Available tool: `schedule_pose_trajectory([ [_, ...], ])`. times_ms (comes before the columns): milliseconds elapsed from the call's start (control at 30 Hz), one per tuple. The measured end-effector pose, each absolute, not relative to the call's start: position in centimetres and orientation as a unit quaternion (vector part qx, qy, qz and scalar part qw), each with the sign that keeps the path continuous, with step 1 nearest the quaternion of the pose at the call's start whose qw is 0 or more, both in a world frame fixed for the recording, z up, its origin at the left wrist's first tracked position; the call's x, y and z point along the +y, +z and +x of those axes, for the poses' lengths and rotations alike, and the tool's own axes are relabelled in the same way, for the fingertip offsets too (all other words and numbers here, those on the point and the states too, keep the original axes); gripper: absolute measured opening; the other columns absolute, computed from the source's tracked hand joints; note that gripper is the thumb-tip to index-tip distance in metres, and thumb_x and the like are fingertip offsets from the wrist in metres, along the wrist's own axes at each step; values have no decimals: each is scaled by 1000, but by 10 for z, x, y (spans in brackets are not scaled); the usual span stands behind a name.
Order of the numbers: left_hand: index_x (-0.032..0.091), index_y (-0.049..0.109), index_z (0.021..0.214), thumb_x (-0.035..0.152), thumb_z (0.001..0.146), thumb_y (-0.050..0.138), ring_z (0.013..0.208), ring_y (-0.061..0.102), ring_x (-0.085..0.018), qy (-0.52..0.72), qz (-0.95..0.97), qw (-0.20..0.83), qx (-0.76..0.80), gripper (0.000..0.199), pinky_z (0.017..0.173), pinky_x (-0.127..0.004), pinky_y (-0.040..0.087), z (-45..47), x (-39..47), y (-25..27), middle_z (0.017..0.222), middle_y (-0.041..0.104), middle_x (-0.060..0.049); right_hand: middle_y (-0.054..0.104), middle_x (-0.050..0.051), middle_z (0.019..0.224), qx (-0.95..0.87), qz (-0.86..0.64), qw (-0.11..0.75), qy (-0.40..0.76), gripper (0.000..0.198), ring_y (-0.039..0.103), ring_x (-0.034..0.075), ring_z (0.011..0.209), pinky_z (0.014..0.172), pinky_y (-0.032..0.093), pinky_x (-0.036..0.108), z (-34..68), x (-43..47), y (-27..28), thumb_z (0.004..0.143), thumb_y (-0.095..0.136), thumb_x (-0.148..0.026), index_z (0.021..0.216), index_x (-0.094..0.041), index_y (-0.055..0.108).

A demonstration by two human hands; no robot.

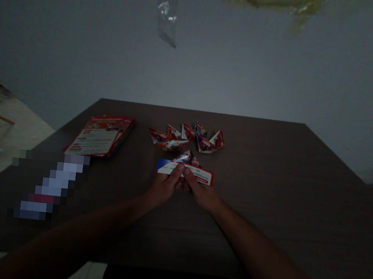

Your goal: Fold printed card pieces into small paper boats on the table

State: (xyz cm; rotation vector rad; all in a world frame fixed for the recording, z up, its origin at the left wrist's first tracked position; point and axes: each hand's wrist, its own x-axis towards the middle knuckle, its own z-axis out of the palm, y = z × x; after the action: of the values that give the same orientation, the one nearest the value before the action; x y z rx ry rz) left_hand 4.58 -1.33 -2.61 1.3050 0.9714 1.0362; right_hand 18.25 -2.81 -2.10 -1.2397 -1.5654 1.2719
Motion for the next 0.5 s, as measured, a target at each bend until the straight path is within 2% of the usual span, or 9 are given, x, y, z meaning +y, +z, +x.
schedule_pose_trajectory([
  [167,19,64,70,58,83,44,60,58,-16,442,580,542,418,46,57,-25,43,47,-19,-21,57,61,-2,53,0,54,-576,-520,430,461,57,51,14,54,55,41,24,178,-34,-19,83,33,-68,56,-20,47],
  [267,21,67,80,56,82,48,67,59,-18,465,575,533,411,40,59,-26,44,47,-19,-21,65,64,-3,57,1,59,-576,-531,426,452,55,55,15,60,58,43,25,178,-36,-18,85,33,-66,61,-20,52],
  [333,21,67,83,57,82,47,65,58,-18,461,564,539,422,41,58,-26,43,48,-19,-22,66,64,-3,57,2,57,-585,-540,407,448,55,55,15,58,55,43,24,179,-37,-17,84,34,-66,60,-20,53],
  [500,19,60,64,61,80,47,52,51,-14,434,562,553,437,47,50,-25,37,46,-18,-21,52,56,-1,56,2,52,-579,-551,399,449,60,52,14,52,50,40,23,180,-38,-12,84,30,-68,56,-19,52],
])
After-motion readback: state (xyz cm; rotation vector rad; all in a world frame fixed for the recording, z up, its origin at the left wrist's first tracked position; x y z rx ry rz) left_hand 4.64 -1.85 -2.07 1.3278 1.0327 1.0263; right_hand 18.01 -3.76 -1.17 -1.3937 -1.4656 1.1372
